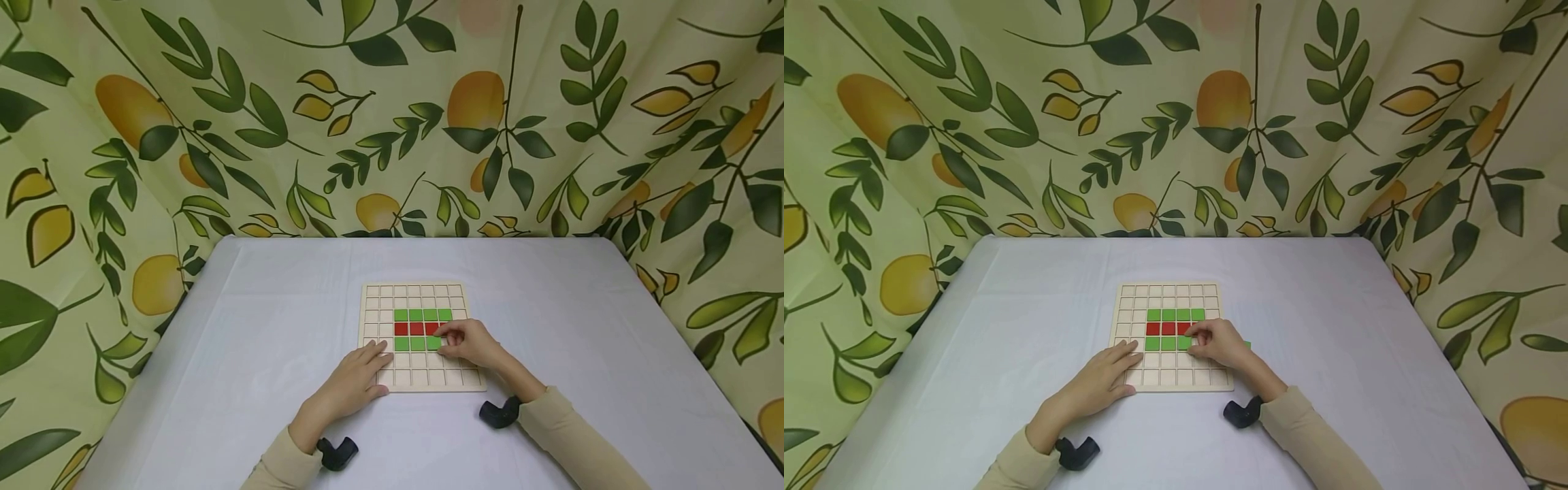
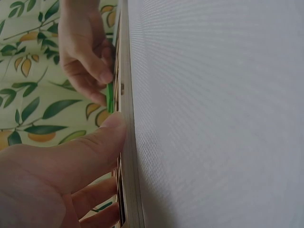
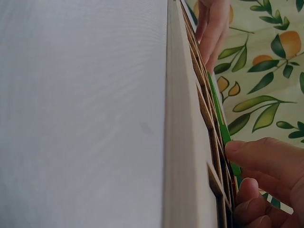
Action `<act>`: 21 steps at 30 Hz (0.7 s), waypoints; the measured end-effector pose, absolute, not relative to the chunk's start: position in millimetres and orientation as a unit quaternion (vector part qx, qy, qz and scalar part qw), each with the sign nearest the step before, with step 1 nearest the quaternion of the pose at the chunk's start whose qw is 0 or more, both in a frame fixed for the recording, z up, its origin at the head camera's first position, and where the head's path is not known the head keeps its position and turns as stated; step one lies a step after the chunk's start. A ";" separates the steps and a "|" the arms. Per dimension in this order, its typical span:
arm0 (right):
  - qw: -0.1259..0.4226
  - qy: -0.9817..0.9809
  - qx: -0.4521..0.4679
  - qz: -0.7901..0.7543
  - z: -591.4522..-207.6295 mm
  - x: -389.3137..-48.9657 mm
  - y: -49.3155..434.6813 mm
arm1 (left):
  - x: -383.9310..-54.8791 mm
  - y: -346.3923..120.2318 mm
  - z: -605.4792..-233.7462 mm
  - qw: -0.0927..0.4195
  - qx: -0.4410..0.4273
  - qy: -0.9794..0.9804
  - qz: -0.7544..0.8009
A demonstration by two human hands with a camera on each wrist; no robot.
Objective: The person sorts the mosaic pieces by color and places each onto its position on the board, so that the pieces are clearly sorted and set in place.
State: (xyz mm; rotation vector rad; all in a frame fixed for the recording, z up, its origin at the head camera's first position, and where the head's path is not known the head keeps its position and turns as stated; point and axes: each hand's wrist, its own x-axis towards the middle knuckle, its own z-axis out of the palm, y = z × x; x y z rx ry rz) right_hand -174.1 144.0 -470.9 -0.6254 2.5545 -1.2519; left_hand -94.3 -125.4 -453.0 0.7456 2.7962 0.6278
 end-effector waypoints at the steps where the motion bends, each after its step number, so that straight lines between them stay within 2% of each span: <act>1: 0.114 0.872 -0.213 -0.426 -471.3 -174.2 144.0 | -94.3 -125.2 -452.9 0.089 0.251 0.941 0.209; 21: 0.110 0.876 -0.206 -0.422 -472.9 -174.8 144.0 | -92.2 -124.2 -449.2 0.090 0.250 0.939 0.218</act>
